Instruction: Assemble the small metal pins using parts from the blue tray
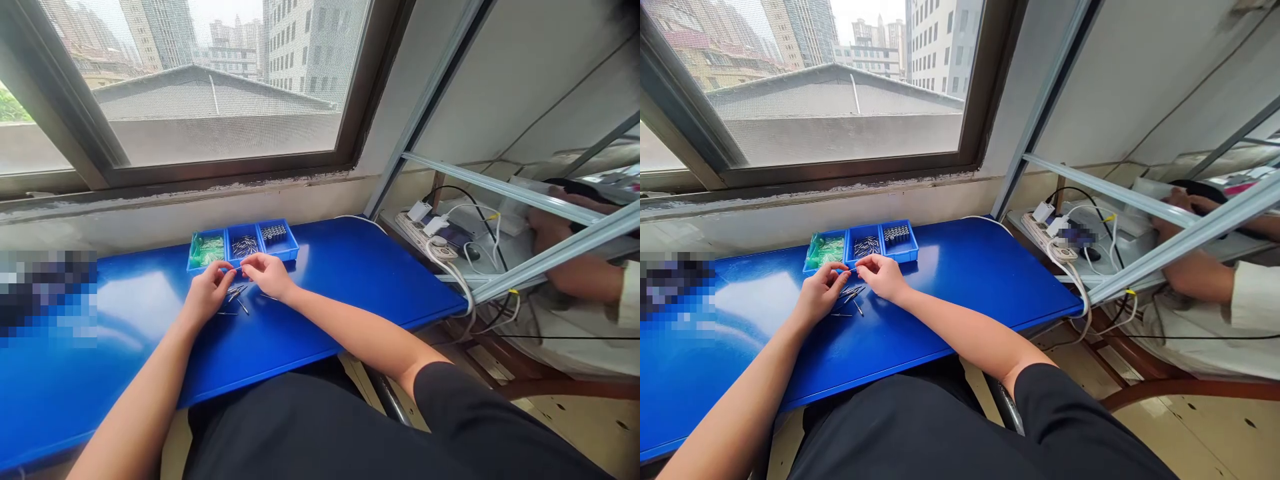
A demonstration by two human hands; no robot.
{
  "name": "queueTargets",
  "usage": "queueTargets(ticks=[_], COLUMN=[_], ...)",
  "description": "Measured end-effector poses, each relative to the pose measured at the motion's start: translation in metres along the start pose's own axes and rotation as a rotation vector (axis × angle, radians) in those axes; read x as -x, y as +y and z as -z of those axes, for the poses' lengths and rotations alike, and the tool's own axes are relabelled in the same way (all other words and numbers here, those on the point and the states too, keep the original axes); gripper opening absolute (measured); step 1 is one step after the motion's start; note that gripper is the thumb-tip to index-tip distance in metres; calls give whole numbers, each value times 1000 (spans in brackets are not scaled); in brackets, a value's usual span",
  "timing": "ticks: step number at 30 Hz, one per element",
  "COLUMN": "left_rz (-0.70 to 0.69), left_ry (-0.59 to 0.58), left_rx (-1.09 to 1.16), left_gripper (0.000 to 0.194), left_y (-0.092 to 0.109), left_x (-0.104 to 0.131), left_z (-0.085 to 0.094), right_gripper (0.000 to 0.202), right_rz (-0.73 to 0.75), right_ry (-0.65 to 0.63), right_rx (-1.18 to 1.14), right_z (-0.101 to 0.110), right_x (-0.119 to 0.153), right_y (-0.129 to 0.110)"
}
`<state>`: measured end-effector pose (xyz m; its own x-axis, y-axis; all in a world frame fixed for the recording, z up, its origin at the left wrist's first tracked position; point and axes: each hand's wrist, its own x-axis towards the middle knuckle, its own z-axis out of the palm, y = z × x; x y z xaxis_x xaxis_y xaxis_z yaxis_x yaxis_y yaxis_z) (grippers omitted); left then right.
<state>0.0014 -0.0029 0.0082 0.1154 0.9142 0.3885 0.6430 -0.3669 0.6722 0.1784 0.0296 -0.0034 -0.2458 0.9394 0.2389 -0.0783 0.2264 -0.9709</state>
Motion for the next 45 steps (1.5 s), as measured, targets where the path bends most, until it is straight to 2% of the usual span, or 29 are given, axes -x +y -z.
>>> queueTargets(ticks=[8, 19, 30, 37, 40, 45], left_rz=[-7, -16, -10, -40, -56, -89], left_ry=[-5, 13, 18, -31, -60, -41], left_rx=[-24, -84, -83, 23, 90, 91], left_gripper=[25, 33, 32, 33, 32, 27], left_y=[-2, -3, -2, 1, 3, 1], left_x=[0, -2, -2, 0, 2, 3], left_z=[1, 2, 0, 1, 2, -1], right_gripper=[11, 14, 14, 10, 9, 9], right_rz=[-6, 117, 154, 180, 213, 251], right_ry=[-6, -38, -74, -90, -72, 6], right_rx=[10, 269, 340, 445, 463, 423], right_z=[0, 2, 1, 1, 2, 2], right_x=[1, 5, 4, 6, 5, 4], right_y=[-1, -9, -7, -9, -11, -11])
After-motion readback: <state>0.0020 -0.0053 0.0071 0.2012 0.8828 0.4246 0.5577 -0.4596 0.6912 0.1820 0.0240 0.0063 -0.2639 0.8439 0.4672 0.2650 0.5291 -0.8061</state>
